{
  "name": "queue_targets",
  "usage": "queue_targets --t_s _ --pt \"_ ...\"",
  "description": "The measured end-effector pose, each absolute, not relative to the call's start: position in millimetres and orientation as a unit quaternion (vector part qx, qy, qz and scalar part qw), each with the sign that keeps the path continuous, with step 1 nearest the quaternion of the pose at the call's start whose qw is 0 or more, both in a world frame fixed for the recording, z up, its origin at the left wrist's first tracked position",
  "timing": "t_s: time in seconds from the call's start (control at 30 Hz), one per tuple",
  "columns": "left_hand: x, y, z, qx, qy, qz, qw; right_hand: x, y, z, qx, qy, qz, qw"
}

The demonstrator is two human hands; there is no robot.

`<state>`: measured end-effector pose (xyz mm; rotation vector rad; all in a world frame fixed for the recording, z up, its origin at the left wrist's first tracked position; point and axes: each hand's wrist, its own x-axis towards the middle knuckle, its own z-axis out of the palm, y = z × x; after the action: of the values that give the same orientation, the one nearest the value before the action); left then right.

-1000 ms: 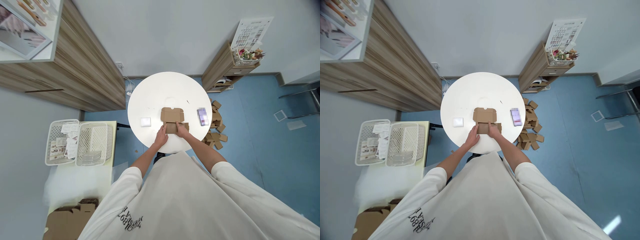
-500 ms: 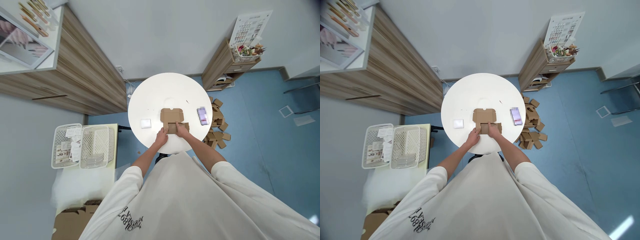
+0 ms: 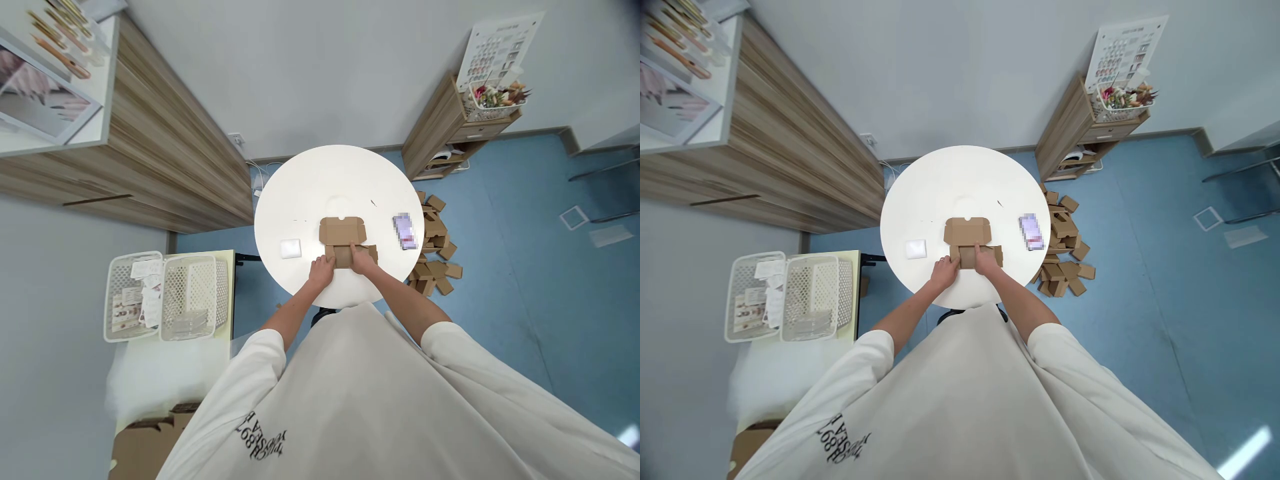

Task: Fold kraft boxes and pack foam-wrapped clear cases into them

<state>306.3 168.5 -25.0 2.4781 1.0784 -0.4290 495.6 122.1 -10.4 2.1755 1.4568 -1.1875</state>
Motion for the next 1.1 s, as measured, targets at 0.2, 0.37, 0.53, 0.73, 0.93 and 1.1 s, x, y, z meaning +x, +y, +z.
queue_targets --t_s 0.2,0.37,0.53,0.73,0.93,1.1 --pt "304.7 173.9 -29.3 0.886 0.383 -0.146 0.216 494.8 123.0 -6.7 0.748 0.500 -0.412 0.141" --pt "305.1 173.7 -35.1 0.894 0.371 -0.141 0.210 495.1 122.2 -9.8 0.748 0.501 -0.412 0.137" --pt "307.0 177.2 -36.9 0.910 0.337 -0.156 0.184 494.8 123.0 -11.1 0.750 0.501 -0.409 0.140" --pt "308.0 181.4 -34.1 0.914 0.318 -0.168 0.186 494.7 122.3 -8.8 0.748 0.505 -0.408 0.141" --pt "308.2 182.2 -28.5 0.919 0.324 -0.165 0.155 494.0 121.2 -9.2 0.750 0.501 -0.408 0.141" --pt "311.6 185.1 -26.9 0.927 0.318 -0.164 0.115 493.4 120.7 -10.1 0.752 0.503 -0.400 0.142"
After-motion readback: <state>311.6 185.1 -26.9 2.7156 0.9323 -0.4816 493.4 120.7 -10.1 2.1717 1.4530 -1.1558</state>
